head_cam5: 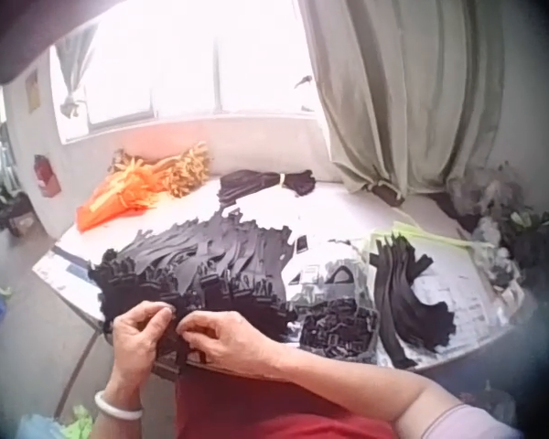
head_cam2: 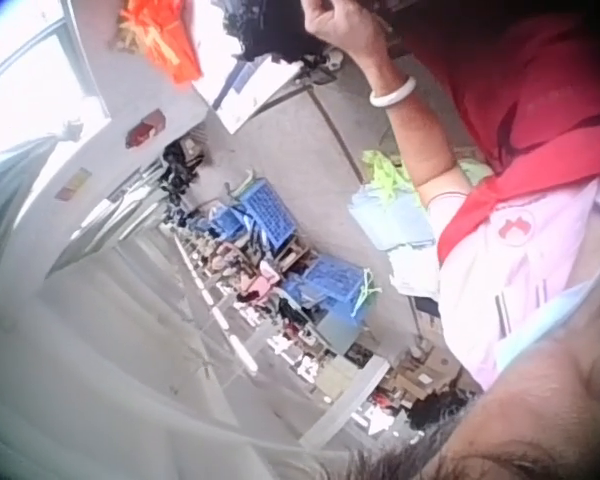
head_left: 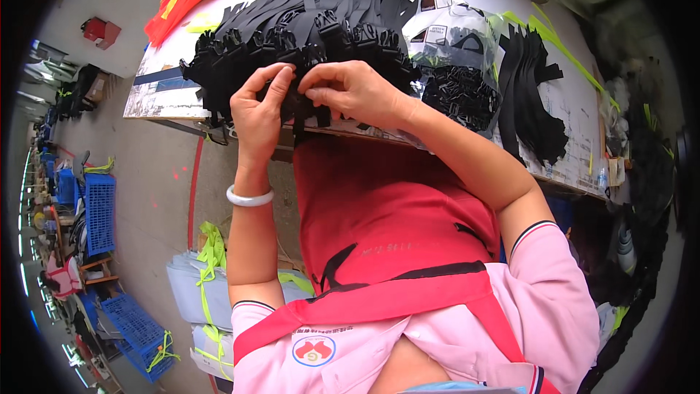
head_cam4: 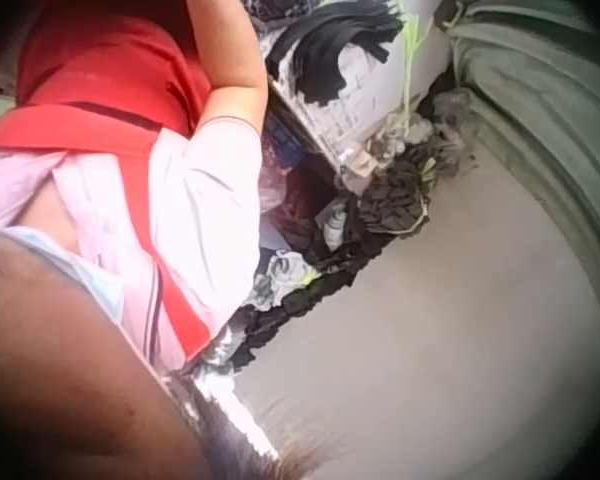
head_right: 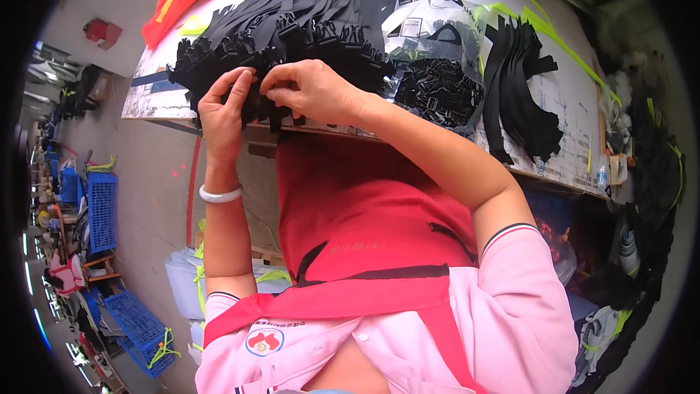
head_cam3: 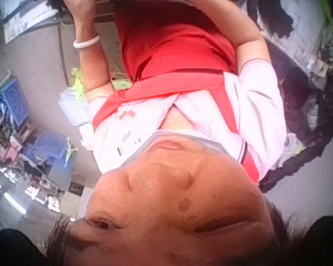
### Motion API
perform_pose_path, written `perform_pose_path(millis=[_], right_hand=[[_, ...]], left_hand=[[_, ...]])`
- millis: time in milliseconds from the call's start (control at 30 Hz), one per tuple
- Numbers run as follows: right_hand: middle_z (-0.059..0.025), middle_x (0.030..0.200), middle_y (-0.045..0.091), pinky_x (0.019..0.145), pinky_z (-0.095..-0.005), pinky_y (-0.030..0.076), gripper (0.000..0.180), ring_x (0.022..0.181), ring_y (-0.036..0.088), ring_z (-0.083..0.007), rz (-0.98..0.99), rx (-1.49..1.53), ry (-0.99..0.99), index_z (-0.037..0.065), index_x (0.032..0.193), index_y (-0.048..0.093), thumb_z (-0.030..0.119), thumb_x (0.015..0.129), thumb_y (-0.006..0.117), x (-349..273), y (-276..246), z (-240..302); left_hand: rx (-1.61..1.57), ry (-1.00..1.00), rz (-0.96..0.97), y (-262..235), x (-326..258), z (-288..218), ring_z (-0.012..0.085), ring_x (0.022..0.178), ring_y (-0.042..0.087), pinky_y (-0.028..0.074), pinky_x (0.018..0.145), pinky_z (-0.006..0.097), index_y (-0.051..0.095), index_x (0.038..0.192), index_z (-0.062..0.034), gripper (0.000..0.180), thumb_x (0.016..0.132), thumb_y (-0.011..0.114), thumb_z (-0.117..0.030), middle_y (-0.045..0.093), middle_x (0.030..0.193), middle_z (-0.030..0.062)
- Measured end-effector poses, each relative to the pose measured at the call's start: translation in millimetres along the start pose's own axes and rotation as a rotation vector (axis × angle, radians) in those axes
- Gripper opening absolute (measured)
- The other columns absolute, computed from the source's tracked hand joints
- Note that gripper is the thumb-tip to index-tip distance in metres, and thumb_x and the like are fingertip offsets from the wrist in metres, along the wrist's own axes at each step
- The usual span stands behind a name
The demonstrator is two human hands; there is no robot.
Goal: Assembling black straps by threading them through plastic buckles on a factory assembly line.
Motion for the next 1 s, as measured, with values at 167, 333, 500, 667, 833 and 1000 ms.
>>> perform_pose_path(millis=[167, 333, 500, 667, 833, 1000], right_hand=[[-0.0009, 0.076, 0.062, 0.053, -0.0203, 0.048, 0.017, 0.060, 0.055, -0.0055, -0.078, 0.019, 0.036, 0.005, 0.104, 0.067, 0.013, 0.093, 0.058, 14, -12, -7], [-0.0005, 0.076, 0.062, 0.052, -0.0197, 0.048, 0.017, 0.059, 0.055, -0.0050, -0.084, 0.043, 0.037, 0.005, 0.104, 0.067, 0.014, 0.093, 0.058, 16, -15, -14], [-0.0003, 0.076, 0.063, 0.052, -0.0196, 0.047, 0.017, 0.060, 0.056, -0.0047, -0.088, 0.029, 0.038, 0.005, 0.105, 0.067, 0.014, 0.093, 0.058, 18, -18, -13], [-0.0001, 0.076, 0.061, 0.053, -0.0192, 0.046, 0.019, 0.060, 0.055, -0.0043, -0.022, 0.065, 0.048, 0.005, 0.106, 0.067, 0.014, 0.093, 0.057, 7, -9, -14], [-0.0012, 0.076, 0.062, 0.053, -0.0192, 0.046, 0.020, 0.058, 0.054, -0.0046, 0.022, 0.060, 0.055, 0.005, 0.109, 0.067, 0.013, 0.093, 0.056, 11, 5, -8], [-0.0013, 0.076, 0.062, 0.052, -0.0193, 0.047, 0.022, 0.058, 0.055, -0.0049, -0.003, 0.006, 0.049, 0.006, 0.110, 0.068, 0.013, 0.093, 0.056, 29, 5, -11]], left_hand=[[0.021, 0.005, 0.087, 7, 19, 4, 0.0018, 0.061, 0.052, 0.040, 0.047, 0.018, 0.071, 0.098, -0.0029, 0.015, 0.091, 0.066, -0.014, 0.064, 0.078, -0.0023], [-0.003, 0.018, 0.109, 10, 21, 11, 0.0018, 0.061, 0.053, 0.040, 0.046, 0.018, 0.071, 0.100, -0.0036, 0.016, 0.091, 0.066, -0.016, 0.065, 0.081, -0.0020], [-0.035, -0.044, 0.116, 9, 18, 12, 0.0023, 0.065, 0.055, 0.042, 0.048, 0.018, 0.070, 0.103, -0.0034, 0.018, 0.091, 0.066, -0.015, 0.066, 0.085, -0.0010], [-0.144, 0.019, -0.134, -15, -3, 12, 0.0052, 0.062, 0.055, 0.044, 0.047, 0.021, 0.063, 0.117, -0.0049, 0.026, 0.093, 0.063, -0.015, 0.065, 0.085, 0.0011], [-0.269, -0.025, -0.414, -59, 3, 36, 0.0094, 0.061, 0.055, 0.045, 0.045, 0.025, 0.041, 0.139, -0.0109, 0.049, 0.095, 0.060, -0.018, 0.060, 0.087, 0.0055], [-0.223, -0.027, -0.361, -38, 23, 36, 0.0097, 0.064, 0.058, 0.047, 0.041, 0.024, 0.045, 0.136, -0.0062, 0.050, 0.092, 0.065, -0.017, 0.062, 0.086, 0.0048]])
Point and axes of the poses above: each hand's wrist, its own x-axis towards the middle knuckle, its own y-axis out of the palm, z = x × y, the point moved 3 cm from there along x, towards the middle knuckle
